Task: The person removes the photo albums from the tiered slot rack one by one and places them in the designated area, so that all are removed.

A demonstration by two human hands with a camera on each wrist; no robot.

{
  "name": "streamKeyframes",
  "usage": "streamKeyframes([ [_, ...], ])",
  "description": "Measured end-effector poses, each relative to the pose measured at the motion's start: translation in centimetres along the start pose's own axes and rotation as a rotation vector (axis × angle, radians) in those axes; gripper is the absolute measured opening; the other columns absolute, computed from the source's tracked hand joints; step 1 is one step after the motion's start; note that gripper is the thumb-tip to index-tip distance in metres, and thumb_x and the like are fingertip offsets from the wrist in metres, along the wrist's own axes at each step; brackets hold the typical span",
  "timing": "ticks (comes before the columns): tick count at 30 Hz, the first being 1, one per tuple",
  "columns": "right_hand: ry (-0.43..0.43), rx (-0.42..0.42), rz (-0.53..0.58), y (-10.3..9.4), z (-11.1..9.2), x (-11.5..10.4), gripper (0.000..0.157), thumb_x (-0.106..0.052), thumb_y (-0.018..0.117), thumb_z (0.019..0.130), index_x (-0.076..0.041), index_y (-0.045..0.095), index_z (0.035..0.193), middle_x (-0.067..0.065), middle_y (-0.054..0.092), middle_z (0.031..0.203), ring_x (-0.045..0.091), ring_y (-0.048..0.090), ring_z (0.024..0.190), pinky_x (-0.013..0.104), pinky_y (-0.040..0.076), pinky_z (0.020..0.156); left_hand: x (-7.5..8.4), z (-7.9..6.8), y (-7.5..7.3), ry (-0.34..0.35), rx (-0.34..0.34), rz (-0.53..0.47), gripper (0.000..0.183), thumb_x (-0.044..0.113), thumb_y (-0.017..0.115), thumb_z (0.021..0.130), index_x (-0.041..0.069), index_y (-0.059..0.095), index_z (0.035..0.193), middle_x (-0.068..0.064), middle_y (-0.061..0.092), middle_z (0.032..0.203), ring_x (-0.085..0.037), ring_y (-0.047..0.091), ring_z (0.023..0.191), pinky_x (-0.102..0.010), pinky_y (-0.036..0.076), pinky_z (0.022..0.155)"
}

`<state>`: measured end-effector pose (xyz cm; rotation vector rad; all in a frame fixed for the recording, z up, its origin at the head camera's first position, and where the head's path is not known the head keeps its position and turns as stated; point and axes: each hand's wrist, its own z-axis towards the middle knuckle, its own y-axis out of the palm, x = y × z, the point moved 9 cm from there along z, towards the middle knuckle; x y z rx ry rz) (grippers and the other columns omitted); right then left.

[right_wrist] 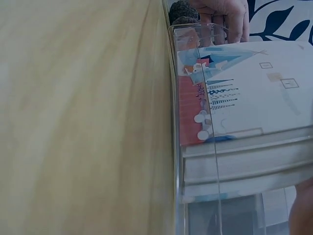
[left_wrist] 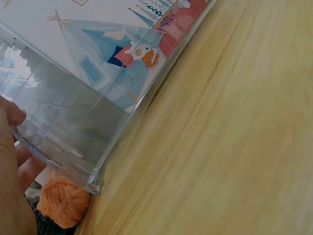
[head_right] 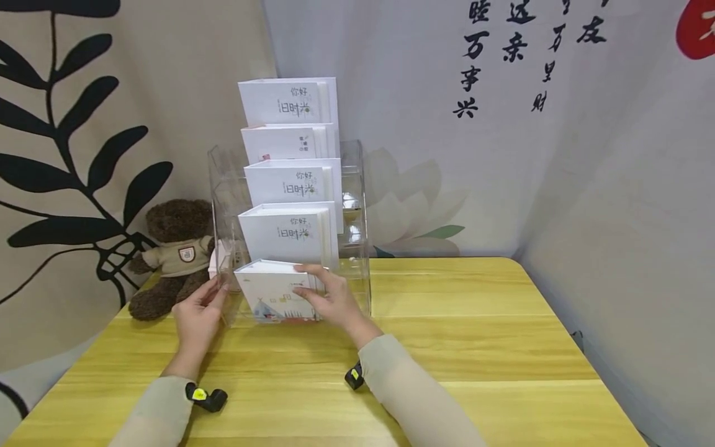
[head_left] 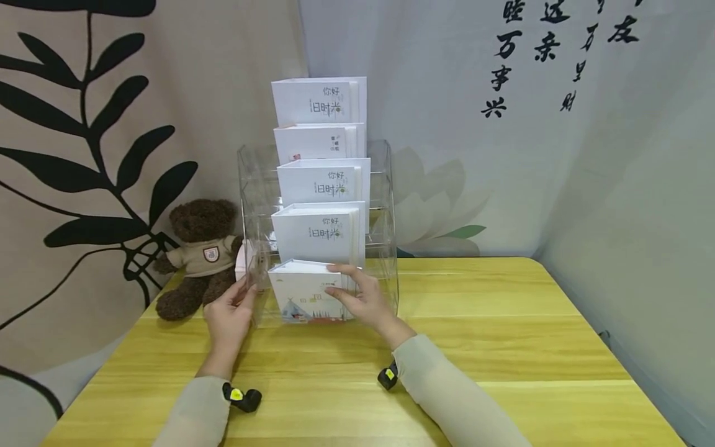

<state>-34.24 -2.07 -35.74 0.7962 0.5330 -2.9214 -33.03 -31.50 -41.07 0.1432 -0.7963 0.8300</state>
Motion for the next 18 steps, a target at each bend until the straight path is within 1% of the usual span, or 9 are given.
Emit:
streamKeyframes([
  [2,-0.019,0.004,0.019,0.1,0.0,-0.3,0.048,0.01,0.076,0.083,-0.003,0.059,0.126,0.019,0.068,0.123,0.027,0.071,0.104,0.031,0.059,0.082,-0.1,0.0,0.0,0.001,0.002,-0.006,0.028,0.001,0.08,0.083,0.004,0.078,0.111,-0.017,0.075,0.091,0.021,0.058,0.072,-0.003,0.047,0.061],
  [4,-0.061,0.001,0.013,0.2,-0.1,-0.5,0.047,0.009,0.076,0.083,-0.004,0.061,0.126,0.018,0.07,0.121,0.025,0.071,0.103,0.029,0.059,0.082,-0.1,0.0,0.0,-0.006,-0.002,-0.018,0.027,-0.001,0.079,0.083,0.002,0.078,0.111,-0.018,0.075,0.092,0.02,0.059,0.073,-0.003,0.047,0.062],
  [7,-0.167,-0.005,-0.032,0.5,-0.2,-1.0,0.049,0.006,0.079,0.082,-0.006,0.062,0.126,0.014,0.072,0.117,0.02,0.072,0.099,0.026,0.058,0.08,-0.2,0.0,-0.1,-0.022,0.001,-0.027,0.026,0.0,0.077,0.084,0.001,0.078,0.11,-0.019,0.074,0.093,0.02,0.059,0.073,-0.004,0.048,0.064],
  [9,-0.24,-0.005,-0.063,0.5,0.0,-1.8,0.051,0.005,0.08,0.081,-0.007,0.061,0.127,0.013,0.073,0.117,0.019,0.072,0.1,0.027,0.058,0.082,-0.2,0.0,-0.1,-0.034,0.001,-0.034,0.026,0.001,0.077,0.084,0.002,0.078,0.11,-0.018,0.074,0.093,0.02,0.06,0.073,-0.005,0.049,0.064],
  [11,-0.293,0.007,-0.074,0.2,0.2,-2.6,0.054,0.006,0.08,0.08,-0.007,0.06,0.127,0.013,0.073,0.116,0.02,0.072,0.1,0.028,0.058,0.083,-0.2,0.1,-0.1,-0.037,0.002,-0.03,0.026,0.002,0.078,0.085,0.003,0.078,0.11,-0.017,0.075,0.093,0.019,0.06,0.073,-0.005,0.049,0.065],
  [12,-0.307,0.013,-0.067,0.0,0.4,-2.9,0.055,0.007,0.08,0.079,-0.007,0.059,0.128,0.014,0.073,0.116,0.022,0.071,0.103,0.03,0.058,0.085,-0.3,0.1,0.0,-0.038,0.001,-0.029,0.026,0.003,0.078,0.085,0.004,0.079,0.11,-0.017,0.075,0.093,0.019,0.06,0.073,-0.005,0.049,0.065],
  [18,-0.348,0.09,-0.03,-2.2,1.7,-4.7,0.059,0.013,0.081,0.074,-0.004,0.061,0.127,0.018,0.072,0.114,0.026,0.072,0.1,0.034,0.06,0.082,-0.5,0.0,-0.1,-0.022,0.007,-0.021,0.026,0.005,0.08,0.085,0.007,0.079,0.111,-0.015,0.075,0.093,0.019,0.061,0.073,-0.004,0.048,0.065],
])
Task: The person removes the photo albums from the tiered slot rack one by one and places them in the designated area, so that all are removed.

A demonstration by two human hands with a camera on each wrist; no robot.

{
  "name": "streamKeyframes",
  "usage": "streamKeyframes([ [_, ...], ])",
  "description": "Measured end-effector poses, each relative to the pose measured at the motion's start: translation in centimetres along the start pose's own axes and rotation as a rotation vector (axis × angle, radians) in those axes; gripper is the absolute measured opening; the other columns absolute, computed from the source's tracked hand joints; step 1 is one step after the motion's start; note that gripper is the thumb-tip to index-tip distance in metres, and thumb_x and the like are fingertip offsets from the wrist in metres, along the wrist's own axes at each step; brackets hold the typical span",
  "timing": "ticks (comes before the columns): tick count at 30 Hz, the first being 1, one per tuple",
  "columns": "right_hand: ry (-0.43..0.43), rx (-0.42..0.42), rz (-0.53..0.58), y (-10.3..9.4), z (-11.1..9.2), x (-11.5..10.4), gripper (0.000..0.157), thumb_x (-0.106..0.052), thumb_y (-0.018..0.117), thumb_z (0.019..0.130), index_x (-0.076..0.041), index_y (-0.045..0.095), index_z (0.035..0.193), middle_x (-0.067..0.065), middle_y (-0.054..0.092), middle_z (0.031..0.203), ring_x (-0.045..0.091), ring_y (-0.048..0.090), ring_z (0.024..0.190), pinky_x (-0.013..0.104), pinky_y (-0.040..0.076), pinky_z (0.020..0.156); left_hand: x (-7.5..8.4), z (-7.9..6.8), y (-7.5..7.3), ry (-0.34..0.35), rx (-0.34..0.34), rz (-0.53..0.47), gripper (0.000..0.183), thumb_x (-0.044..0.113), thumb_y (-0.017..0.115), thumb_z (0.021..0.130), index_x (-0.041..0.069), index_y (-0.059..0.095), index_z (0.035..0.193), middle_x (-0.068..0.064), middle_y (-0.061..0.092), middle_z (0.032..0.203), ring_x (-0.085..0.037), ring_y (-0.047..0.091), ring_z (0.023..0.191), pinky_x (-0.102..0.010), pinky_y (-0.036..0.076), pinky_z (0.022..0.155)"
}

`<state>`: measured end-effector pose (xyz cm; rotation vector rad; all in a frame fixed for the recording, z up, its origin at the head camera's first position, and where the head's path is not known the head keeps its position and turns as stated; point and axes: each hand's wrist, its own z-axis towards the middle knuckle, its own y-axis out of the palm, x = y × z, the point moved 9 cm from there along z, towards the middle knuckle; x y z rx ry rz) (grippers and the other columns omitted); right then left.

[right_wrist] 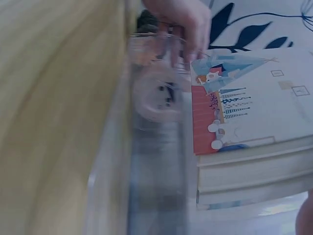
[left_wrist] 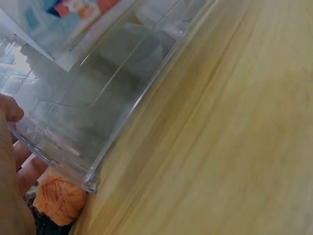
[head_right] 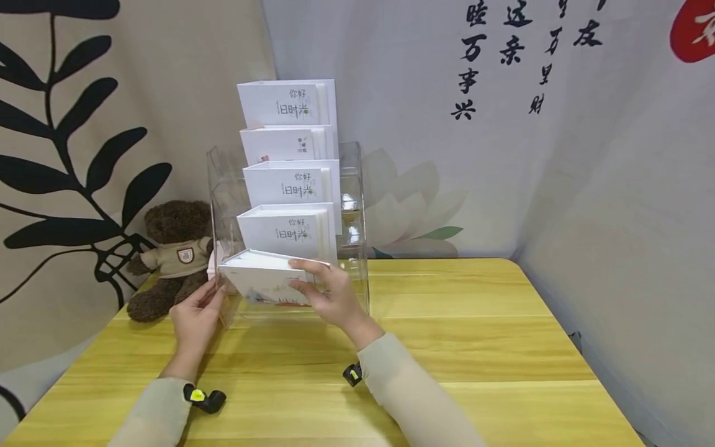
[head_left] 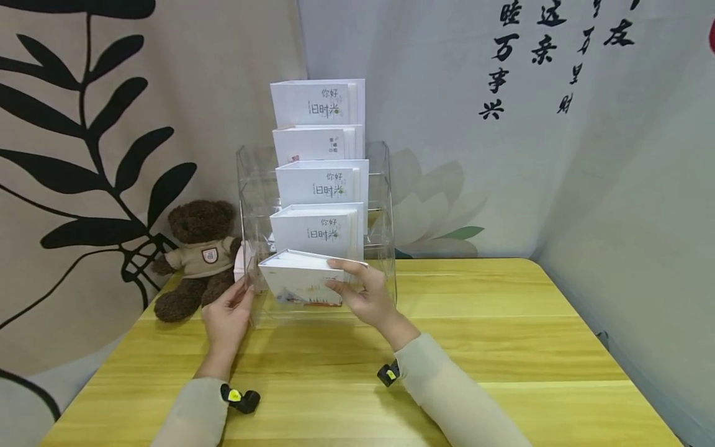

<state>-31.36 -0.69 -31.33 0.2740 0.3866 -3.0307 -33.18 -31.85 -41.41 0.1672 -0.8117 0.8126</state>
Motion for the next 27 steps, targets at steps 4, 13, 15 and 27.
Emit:
streamKeyframes([
  [4,-0.006,0.088,0.017,-1.9,0.8,-0.6,0.058,0.014,0.081,0.073,-0.004,0.064,0.125,0.02,0.072,0.113,0.029,0.073,0.098,0.036,0.061,0.078,-0.1,-0.2,0.0,0.006,0.0,0.002,0.026,0.004,0.079,0.085,0.007,0.079,0.111,-0.015,0.075,0.093,0.018,0.061,0.073,-0.004,0.048,0.065],
  [13,0.018,0.186,0.061,-6.1,1.8,-1.2,0.037,-0.016,0.077,0.09,-0.009,0.067,0.126,0.011,0.073,0.116,0.023,0.074,0.093,0.034,0.061,0.07,0.1,-0.4,0.3,-0.008,-0.017,0.015,0.025,0.009,0.08,0.087,0.009,0.079,0.112,-0.013,0.076,0.096,0.018,0.061,0.074,-0.004,0.048,0.064],
  [15,0.04,0.199,0.055,-7.1,1.8,-1.1,0.037,-0.019,0.077,0.09,-0.009,0.067,0.125,0.009,0.073,0.115,0.021,0.074,0.092,0.033,0.061,0.068,0.2,-0.4,0.3,-0.002,-0.016,0.009,0.025,0.009,0.08,0.086,0.008,0.079,0.111,-0.014,0.075,0.095,0.018,0.061,0.074,-0.004,0.048,0.063],
  [27,0.129,0.292,-0.062,-15.7,0.3,0.0,0.043,-0.016,0.08,0.086,0.007,0.063,0.119,0.008,0.075,0.104,0.014,0.074,0.085,0.024,0.059,0.063,0.1,-0.1,0.0,0.002,-0.011,-0.012,0.027,0.006,0.08,0.086,0.008,0.078,0.113,-0.016,0.075,0.095,0.018,0.062,0.075,-0.004,0.048,0.064],
])
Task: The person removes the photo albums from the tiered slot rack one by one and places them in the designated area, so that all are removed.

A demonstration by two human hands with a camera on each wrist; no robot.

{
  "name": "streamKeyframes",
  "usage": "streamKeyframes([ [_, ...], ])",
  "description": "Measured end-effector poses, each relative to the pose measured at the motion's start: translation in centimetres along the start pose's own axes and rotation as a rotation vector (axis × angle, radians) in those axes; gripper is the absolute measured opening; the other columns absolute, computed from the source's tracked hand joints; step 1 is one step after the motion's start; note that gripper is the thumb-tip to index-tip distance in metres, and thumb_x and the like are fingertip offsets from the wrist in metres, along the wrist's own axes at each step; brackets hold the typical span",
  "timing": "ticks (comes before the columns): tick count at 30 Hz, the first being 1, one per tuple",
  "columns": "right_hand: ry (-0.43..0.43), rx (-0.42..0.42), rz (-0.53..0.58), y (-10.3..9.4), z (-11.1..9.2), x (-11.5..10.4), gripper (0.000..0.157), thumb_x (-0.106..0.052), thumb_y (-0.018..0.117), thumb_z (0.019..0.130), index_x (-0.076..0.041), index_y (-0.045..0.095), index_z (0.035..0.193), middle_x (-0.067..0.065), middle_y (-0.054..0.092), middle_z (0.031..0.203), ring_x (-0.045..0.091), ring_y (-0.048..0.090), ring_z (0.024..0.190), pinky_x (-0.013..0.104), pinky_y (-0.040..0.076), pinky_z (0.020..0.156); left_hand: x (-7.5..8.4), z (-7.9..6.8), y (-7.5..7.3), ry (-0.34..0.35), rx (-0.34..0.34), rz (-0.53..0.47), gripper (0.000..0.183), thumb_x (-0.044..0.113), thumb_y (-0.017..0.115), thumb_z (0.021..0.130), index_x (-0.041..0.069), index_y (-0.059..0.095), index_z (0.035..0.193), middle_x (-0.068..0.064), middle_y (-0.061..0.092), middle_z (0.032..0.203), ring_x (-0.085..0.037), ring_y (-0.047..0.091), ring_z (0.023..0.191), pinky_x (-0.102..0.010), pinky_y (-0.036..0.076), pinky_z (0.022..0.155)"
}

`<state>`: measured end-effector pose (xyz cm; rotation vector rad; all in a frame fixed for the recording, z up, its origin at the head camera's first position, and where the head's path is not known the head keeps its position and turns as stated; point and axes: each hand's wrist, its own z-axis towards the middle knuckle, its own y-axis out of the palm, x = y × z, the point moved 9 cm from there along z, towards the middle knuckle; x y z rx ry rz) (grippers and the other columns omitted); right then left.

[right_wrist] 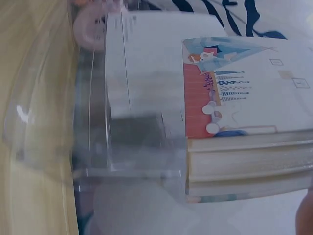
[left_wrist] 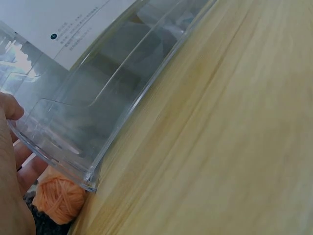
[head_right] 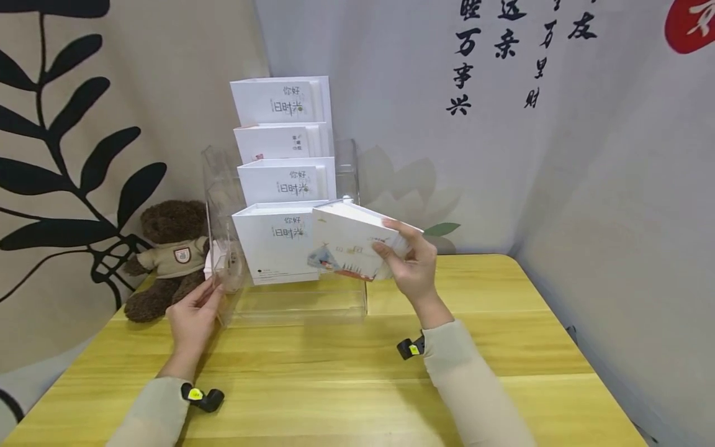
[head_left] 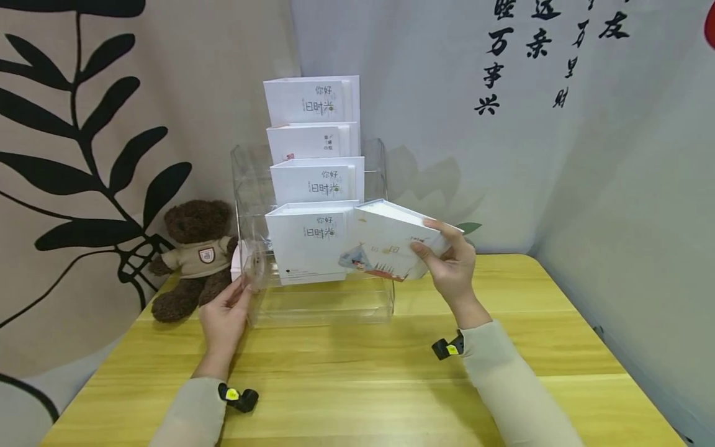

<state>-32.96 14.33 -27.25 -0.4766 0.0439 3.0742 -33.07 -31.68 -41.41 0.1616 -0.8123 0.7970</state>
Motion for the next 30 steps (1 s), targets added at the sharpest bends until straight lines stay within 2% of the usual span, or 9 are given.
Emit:
streamKeyframes([
  [5,0.006,0.012,-0.048,-3.0,0.0,0.5,0.042,-0.011,0.081,0.085,0.009,0.063,0.119,0.01,0.075,0.101,0.012,0.074,0.082,0.022,0.058,0.063,-0.1,0.0,0.0,0.007,0.007,-0.011,0.028,0.005,0.08,0.085,0.009,0.078,0.113,-0.015,0.075,0.095,0.017,0.062,0.075,-0.005,0.049,0.064],
  [10,0.051,0.025,-0.084,-5.4,0.0,1.4,0.042,0.012,0.077,0.081,0.011,0.062,0.12,0.009,0.074,0.104,0.013,0.074,0.085,0.022,0.059,0.066,0.0,0.0,-0.2,0.001,0.003,0.003,0.026,0.007,0.079,0.087,0.008,0.078,0.113,-0.016,0.075,0.096,0.018,0.062,0.074,-0.004,0.048,0.063],
  [14,0.109,0.08,-0.102,-7.6,0.2,2.4,0.047,0.024,0.072,0.077,0.011,0.061,0.121,0.005,0.072,0.106,0.012,0.074,0.085,0.021,0.058,0.065,-0.1,0.0,0.0,-0.011,-0.005,0.015,0.026,0.01,0.079,0.088,0.009,0.078,0.114,-0.017,0.075,0.096,0.018,0.061,0.074,-0.004,0.048,0.062],
  [22,0.194,0.153,-0.185,-10.9,0.1,4.3,0.047,0.023,0.072,0.078,0.009,0.062,0.122,0.001,0.072,0.106,0.009,0.072,0.086,0.018,0.056,0.066,0.0,-0.1,0.2,-0.032,-0.024,0.013,0.028,0.013,0.078,0.089,0.01,0.077,0.117,-0.013,0.076,0.099,0.018,0.062,0.075,-0.005,0.049,0.063],
  [30,0.277,0.154,-0.234,-11.5,-0.5,4.4,0.043,0.019,0.073,0.08,0.011,0.062,0.12,-0.006,0.071,0.102,0.004,0.07,0.084,0.015,0.055,0.063,-0.3,-0.1,0.1,-0.044,-0.018,0.035,0.027,0.013,0.078,0.089,0.011,0.077,0.116,-0.014,0.075,0.098,0.018,0.062,0.075,-0.005,0.048,0.063],
])
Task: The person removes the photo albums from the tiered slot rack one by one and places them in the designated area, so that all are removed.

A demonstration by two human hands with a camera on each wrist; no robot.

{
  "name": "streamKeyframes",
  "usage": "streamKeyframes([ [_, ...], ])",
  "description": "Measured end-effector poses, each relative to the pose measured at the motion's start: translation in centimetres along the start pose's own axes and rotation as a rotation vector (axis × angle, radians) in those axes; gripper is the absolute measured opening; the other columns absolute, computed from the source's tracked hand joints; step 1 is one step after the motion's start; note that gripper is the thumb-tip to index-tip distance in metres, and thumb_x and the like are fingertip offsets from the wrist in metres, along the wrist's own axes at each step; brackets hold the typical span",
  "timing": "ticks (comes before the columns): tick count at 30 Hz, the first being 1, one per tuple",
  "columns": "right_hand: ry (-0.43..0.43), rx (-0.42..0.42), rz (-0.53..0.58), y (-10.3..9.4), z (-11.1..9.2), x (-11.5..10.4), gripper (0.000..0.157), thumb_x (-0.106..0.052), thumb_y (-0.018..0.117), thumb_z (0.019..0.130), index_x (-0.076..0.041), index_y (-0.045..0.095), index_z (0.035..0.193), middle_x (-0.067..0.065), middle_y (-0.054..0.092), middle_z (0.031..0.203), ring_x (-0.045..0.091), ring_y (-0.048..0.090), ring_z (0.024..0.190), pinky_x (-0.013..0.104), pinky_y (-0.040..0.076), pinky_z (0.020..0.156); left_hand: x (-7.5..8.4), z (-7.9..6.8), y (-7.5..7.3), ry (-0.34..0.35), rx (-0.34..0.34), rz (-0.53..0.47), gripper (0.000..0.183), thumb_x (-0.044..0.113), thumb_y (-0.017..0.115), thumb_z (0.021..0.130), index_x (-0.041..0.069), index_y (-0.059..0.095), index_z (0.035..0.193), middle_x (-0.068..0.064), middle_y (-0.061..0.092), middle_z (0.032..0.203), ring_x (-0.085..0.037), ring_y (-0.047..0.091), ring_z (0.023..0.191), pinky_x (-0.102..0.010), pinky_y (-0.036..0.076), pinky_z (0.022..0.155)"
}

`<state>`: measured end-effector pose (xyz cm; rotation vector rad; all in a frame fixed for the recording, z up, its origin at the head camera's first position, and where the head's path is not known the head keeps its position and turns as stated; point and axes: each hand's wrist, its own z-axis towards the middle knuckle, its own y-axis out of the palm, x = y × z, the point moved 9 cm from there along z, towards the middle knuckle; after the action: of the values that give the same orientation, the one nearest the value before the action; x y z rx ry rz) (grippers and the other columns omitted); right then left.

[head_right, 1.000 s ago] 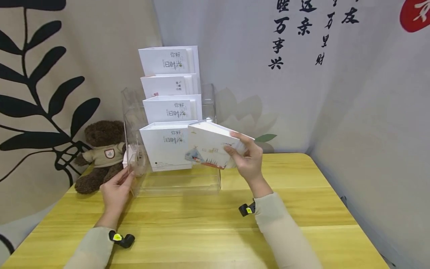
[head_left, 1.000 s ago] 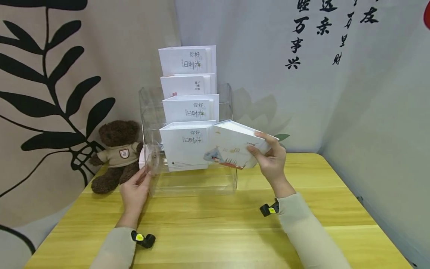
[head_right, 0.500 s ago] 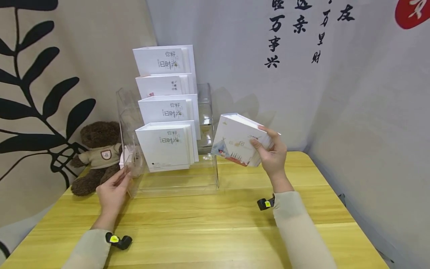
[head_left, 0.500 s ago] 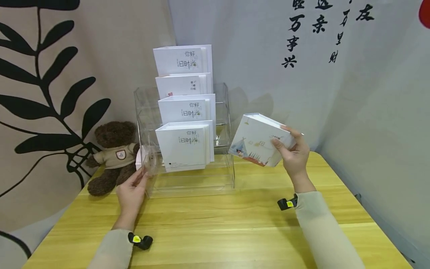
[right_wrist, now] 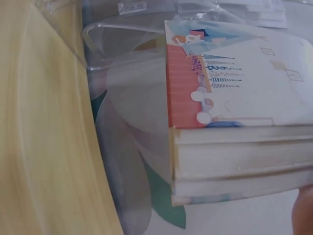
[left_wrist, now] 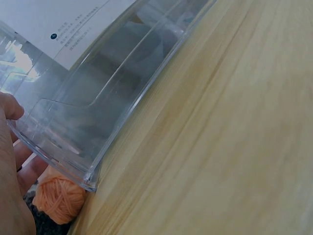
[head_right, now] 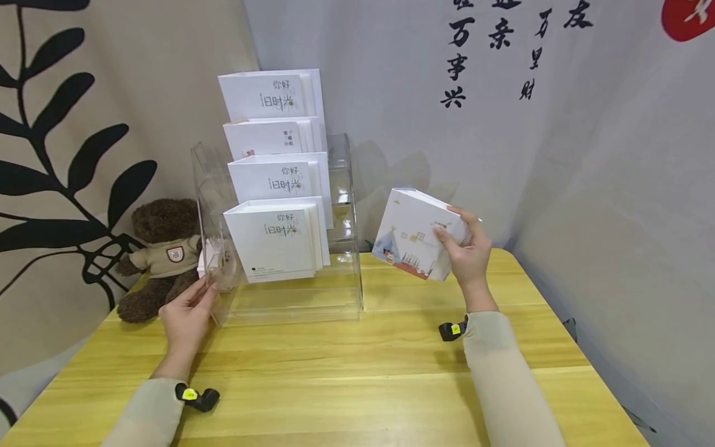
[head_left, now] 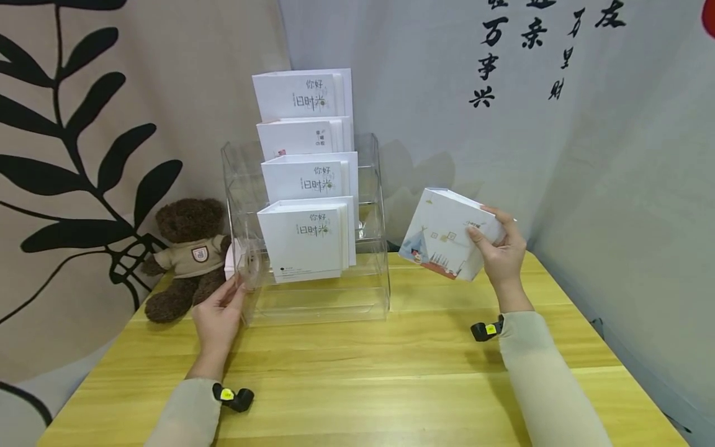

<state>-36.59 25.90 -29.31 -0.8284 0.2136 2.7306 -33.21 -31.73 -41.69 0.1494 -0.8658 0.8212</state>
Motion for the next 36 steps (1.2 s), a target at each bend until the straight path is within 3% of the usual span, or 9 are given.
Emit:
streamKeyframes([
  [13,0.107,-0.057,-0.1,0.1,-1.2,2.9,0.04,0.011,0.077,0.081,0.007,0.065,0.119,0.005,0.072,0.102,0.003,0.068,0.08,0.015,0.054,0.06,0.0,-0.1,0.2,-0.016,-0.01,-0.002,0.029,0.013,0.079,0.089,0.011,0.077,0.117,-0.013,0.076,0.098,0.018,0.062,0.076,-0.005,0.049,0.062],
  [22,0.257,-0.201,-0.185,1.7,-4.1,6.3,0.043,-0.001,0.077,0.088,-0.004,0.062,0.128,0.021,0.066,0.114,0.004,0.066,0.083,0.019,0.055,0.06,0.1,0.0,0.0,0.002,-0.002,-0.016,0.029,0.011,0.079,0.088,0.011,0.077,0.117,-0.014,0.075,0.098,0.017,0.062,0.075,-0.005,0.049,0.062],
  [26,0.285,-0.214,-0.223,1.7,-4.7,6.9,0.067,-0.002,0.078,0.088,-0.01,0.047,0.147,0.023,0.058,0.128,0.005,0.062,0.09,0.017,0.054,0.066,0.2,0.1,-0.1,0.006,-0.003,-0.024,0.029,0.011,0.078,0.089,0.01,0.077,0.117,-0.015,0.075,0.099,0.017,0.062,0.075,-0.005,0.049,0.062],
  [29,0.344,-0.236,-0.228,1.4,-5.3,7.8,0.092,-0.002,0.078,0.087,-0.016,0.024,0.16,0.021,0.047,0.143,0.006,0.057,0.1,0.016,0.052,0.077,0.1,0.1,0.0,-0.005,-0.002,-0.003,0.028,0.012,0.078,0.089,0.01,0.077,0.117,-0.015,0.075,0.098,0.019,0.061,0.074,-0.005,0.048,0.061],
  [33,0.431,-0.249,-0.14,1.0,-6.3,9.7,0.114,0.0,0.077,0.087,-0.024,-0.004,0.164,0.018,0.037,0.154,0.011,0.055,0.113,0.016,0.05,0.089,-0.2,-0.1,0.0,-0.041,-0.007,0.022,0.029,0.015,0.079,0.089,0.012,0.077,0.118,-0.014,0.075,0.098,0.019,0.06,0.073,-0.004,0.047,0.06],
  [36,0.477,-0.233,-0.004,0.8,-6.9,11.7,0.122,0.001,0.077,0.087,-0.037,-0.013,0.16,0.015,0.037,0.155,0.011,0.059,0.114,0.021,0.054,0.088,-0.1,-0.2,0.1,-0.061,-0.015,0.019,0.03,0.018,0.079,0.09,0.013,0.076,0.119,-0.012,0.076,0.1,0.018,0.061,0.074,-0.005,0.048,0.061],
])
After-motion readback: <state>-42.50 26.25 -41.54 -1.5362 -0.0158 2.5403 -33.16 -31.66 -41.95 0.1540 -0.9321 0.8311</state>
